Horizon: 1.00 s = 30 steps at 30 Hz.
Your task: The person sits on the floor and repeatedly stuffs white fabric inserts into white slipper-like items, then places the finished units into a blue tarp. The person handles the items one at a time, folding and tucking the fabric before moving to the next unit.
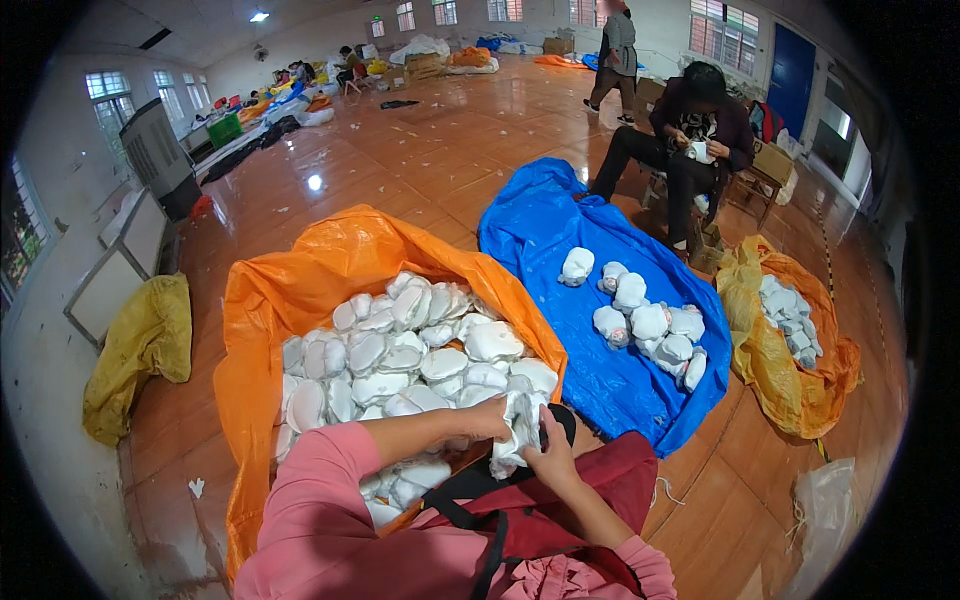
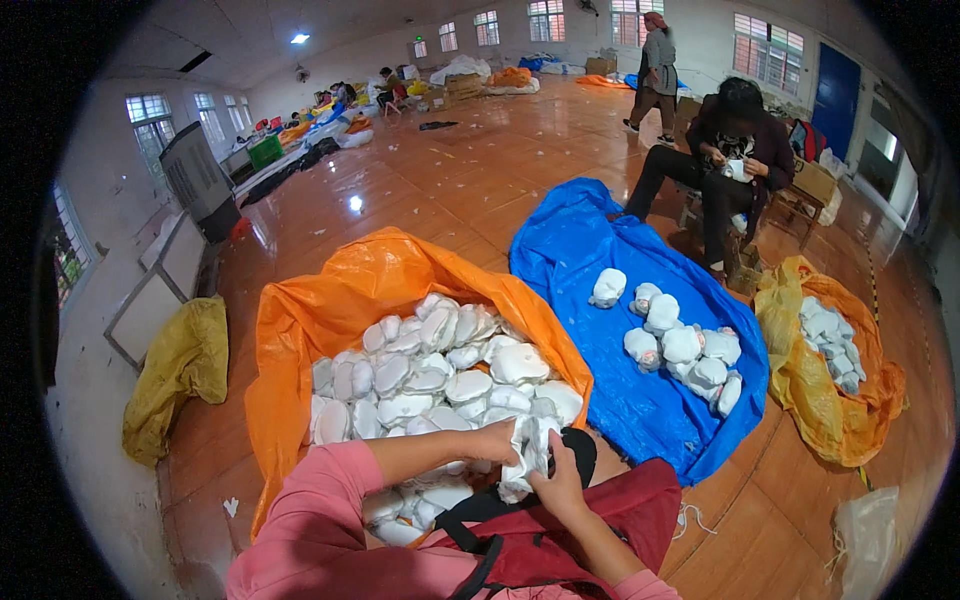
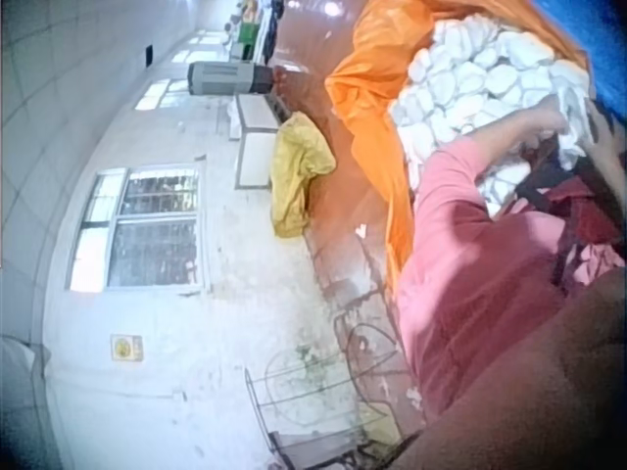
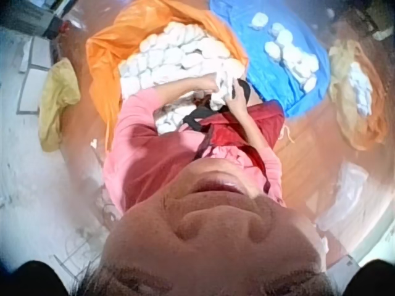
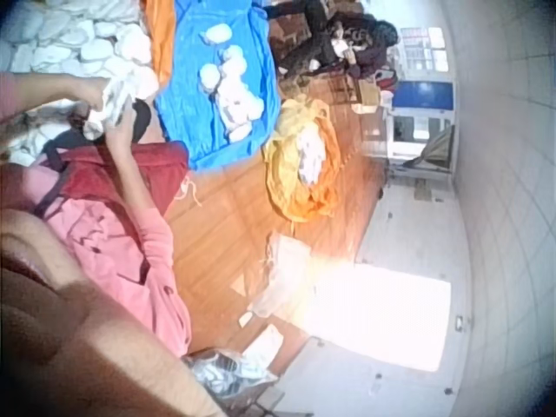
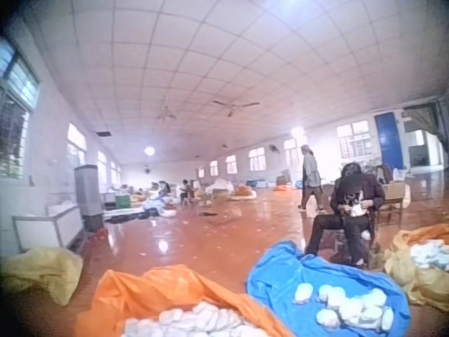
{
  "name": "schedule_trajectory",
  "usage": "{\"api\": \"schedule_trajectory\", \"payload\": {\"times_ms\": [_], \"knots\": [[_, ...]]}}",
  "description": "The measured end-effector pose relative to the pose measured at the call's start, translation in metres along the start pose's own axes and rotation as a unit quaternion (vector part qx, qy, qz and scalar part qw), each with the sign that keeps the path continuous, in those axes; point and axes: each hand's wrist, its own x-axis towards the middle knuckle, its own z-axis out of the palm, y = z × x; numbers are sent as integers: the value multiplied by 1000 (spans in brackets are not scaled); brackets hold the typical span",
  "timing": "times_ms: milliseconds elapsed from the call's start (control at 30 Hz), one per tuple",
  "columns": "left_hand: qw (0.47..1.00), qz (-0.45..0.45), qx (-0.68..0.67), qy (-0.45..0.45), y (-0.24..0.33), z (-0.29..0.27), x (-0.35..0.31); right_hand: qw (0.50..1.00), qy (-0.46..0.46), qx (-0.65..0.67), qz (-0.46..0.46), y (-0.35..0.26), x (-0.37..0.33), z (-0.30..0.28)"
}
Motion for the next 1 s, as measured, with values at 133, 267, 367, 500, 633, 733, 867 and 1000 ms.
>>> {"api": "schedule_trajectory", "payload": {"times_ms": [133, 267, 367, 500, 633, 733, 867, 1000], "knots": [[972, 156, 173, -9, -5, -8, 0, 998, -1, 55, -7, 17, -11, -3], [950, 99, 294, -22, -2, -12, -2, 993, 6, 115, 1, 35, -19, -1], [942, 108, 317, 2, 4, -7, -7, 994, 9, 113, -6, 40, -20, -3], [928, 223, 292, 63, -16, 1, -6, 992, 0, 125, 15, 17, -25, -11], [938, 225, 257, 60, -21, 7, -7, 978, -5, 202, 46, 24, -29, -13], [923, 166, 345, 45, -7, 2, -15, 953, -24, 289, 81, 10, -28, -17], [906, 178, 383, 40, 12, 0, -28, 953, -34, 293, 73, 11, -29, -18], [929, 149, 338, -1, 8, -1, -28, 951, -37, 301, 55, 19, -29, -14]]}}
